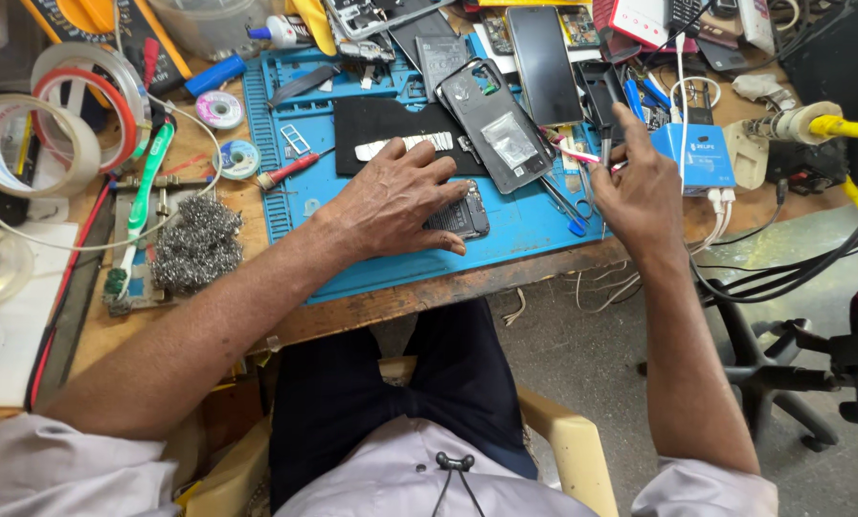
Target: The person repairs a disassembled smartphone at a workbench. They handle the opened phone body and battery, use a screwdriver on internal components, reposition the phone and its back cover, and work on small internal parts with hand tools throughout the clip.
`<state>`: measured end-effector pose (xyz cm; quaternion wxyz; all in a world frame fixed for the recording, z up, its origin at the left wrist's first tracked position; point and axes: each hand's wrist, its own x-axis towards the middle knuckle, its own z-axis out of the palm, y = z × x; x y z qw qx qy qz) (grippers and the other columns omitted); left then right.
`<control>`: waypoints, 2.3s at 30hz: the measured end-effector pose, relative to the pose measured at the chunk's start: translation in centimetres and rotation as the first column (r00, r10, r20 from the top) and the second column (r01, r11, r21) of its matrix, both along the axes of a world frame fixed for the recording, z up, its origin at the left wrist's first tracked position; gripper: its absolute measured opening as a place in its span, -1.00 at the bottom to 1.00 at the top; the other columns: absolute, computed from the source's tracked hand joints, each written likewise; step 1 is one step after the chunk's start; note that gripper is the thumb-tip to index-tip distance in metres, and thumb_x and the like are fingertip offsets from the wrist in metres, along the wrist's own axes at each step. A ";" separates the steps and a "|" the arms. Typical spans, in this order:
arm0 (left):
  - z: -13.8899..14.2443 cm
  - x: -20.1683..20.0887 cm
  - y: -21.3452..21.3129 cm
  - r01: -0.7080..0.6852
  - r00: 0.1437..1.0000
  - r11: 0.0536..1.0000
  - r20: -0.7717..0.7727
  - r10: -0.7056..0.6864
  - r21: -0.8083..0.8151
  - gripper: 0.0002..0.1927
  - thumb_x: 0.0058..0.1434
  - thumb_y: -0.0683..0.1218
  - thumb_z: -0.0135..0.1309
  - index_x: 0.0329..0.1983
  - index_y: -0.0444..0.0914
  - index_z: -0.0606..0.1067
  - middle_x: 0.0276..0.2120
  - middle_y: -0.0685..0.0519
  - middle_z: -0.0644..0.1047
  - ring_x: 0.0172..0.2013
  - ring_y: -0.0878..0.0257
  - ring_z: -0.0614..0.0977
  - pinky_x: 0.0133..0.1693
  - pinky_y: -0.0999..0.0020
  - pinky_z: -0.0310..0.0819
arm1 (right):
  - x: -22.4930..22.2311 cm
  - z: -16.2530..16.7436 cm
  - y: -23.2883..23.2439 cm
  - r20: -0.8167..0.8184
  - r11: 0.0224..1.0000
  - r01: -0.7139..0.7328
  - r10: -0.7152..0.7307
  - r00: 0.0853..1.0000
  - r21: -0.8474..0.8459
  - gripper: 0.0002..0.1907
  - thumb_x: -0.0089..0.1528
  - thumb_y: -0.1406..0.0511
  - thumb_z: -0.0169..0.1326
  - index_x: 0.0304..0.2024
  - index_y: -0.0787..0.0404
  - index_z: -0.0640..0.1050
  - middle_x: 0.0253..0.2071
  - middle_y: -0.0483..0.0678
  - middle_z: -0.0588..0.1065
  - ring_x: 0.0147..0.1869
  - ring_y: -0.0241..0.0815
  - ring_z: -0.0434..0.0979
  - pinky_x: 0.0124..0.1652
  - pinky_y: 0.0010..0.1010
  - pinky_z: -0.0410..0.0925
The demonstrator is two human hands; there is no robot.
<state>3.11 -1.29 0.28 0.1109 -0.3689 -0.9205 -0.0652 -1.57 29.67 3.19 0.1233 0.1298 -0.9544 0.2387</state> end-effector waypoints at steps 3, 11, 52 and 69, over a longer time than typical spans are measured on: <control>0.0 0.1 0.2 0.000 1.000 1.000 -0.008 0.000 -0.015 -0.15 0.06 0.58 0.00 0.13 -0.12 0.55 -0.19 0.02 0.49 -0.05 0.10 0.46 0.00 0.09 0.35 | -0.4 0.0 0.1 -0.020 0.992 -0.011 0.013 1.000 0.124 -0.29 0.20 0.39 0.15 0.43 0.22 0.35 -0.24 0.16 0.60 -0.24 0.10 0.63 -0.19 -0.11 0.46; 2.4 2.1 -0.2 -0.007 1.000 0.973 -0.009 0.010 0.231 -0.25 0.12 0.37 0.18 0.19 -0.21 0.48 -0.07 -0.03 0.53 -0.02 0.01 0.49 0.00 0.02 0.38 | 1.1 0.5 -1.9 -0.257 0.967 -0.124 0.180 0.950 0.221 -0.52 0.24 0.21 0.28 0.20 0.12 0.55 -0.03 0.07 0.59 0.03 0.09 0.58 0.02 -0.13 0.43; 4.2 -0.5 -3.7 -0.407 0.900 0.163 0.425 -0.100 0.899 -0.66 0.39 0.04 0.07 0.10 -0.26 0.52 -0.19 0.07 0.66 -0.20 0.36 0.68 -0.15 0.39 0.61 | -0.5 6.5 -7.5 -0.482 0.944 -0.277 0.161 0.861 -0.179 -0.89 0.24 0.41 0.32 -0.19 0.27 0.66 -0.28 -0.03 0.60 -0.21 -0.14 0.62 -0.21 -0.35 0.44; -1.9 9.3 -7.3 -0.690 0.654 0.170 0.706 -0.270 0.704 -0.76 0.37 -0.09 0.11 -0.06 -0.37 0.60 -0.33 0.12 0.61 -0.35 0.45 0.62 -0.32 0.51 0.66 | 6.2 0.7 -11.0 -0.215 0.677 -0.697 0.736 0.643 0.235 -0.33 -0.01 0.05 0.43 0.07 0.09 0.49 0.38 0.09 0.35 0.48 0.13 0.25 0.36 -0.03 0.13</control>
